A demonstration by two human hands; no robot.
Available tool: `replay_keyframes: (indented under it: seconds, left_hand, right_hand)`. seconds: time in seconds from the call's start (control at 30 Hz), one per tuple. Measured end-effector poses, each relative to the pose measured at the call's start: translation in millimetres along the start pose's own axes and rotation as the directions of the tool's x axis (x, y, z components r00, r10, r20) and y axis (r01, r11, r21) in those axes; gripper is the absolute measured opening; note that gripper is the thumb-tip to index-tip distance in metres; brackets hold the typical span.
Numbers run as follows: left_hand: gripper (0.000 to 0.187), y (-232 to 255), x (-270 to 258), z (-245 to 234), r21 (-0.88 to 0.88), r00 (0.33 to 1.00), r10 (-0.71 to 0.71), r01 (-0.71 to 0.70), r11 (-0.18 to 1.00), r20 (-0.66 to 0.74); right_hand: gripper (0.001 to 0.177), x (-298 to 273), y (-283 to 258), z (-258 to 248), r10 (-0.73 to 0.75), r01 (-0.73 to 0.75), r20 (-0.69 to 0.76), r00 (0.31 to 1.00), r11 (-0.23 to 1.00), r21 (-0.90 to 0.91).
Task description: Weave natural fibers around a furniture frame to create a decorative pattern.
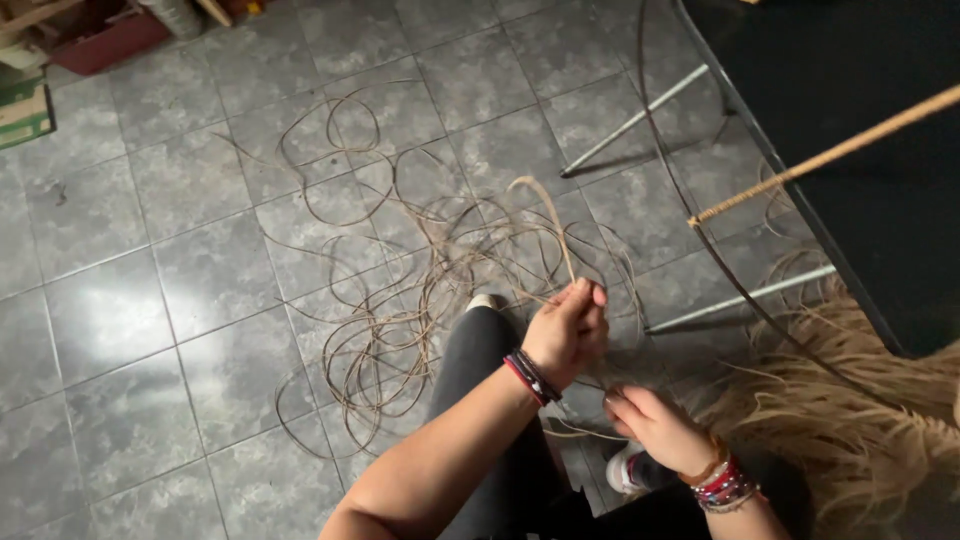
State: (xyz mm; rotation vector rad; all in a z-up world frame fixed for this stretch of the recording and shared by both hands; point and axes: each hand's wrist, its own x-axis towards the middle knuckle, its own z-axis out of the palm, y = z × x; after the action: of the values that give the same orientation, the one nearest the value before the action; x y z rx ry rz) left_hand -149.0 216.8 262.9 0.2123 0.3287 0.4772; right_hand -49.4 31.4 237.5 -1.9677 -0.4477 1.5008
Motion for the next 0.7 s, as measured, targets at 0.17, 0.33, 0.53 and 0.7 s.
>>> replay_keyframes:
  seconds: [0.17,0.33,0.53,0.7]
  left_hand:
    - [0.035,-71,-31,-15,0.426,0.992,-0.091,0.121,0.897,-0.091]
    - [0.043,-118,-58,-54,0.698,0.937,-0.324,0.318,0.642,-0.13]
    - [0.025,-126,-36,-79,0.441,0.821,-0.565,0.478,0.76,0.084]
    - [0.021,-118,-29,-36,0.615,0.964,-0.224,0.091,0.784,0.143]
  right_hand:
    - [0.054,-31,-99,-18,-0.332,0.327,0.136,0.933,0.943,0.064]
    - [0.049,-3,-117,-31,-0.337,0.317,-0.032,0.941,0.842,0.436]
    - [0.038,-7,-66,-20,-0.631,0.61,0.014,0.776,0.744,-0.273]
    - [0.029,-63,-59,-8,-0.703,0.596,-0.091,0.706,0.658,-0.46]
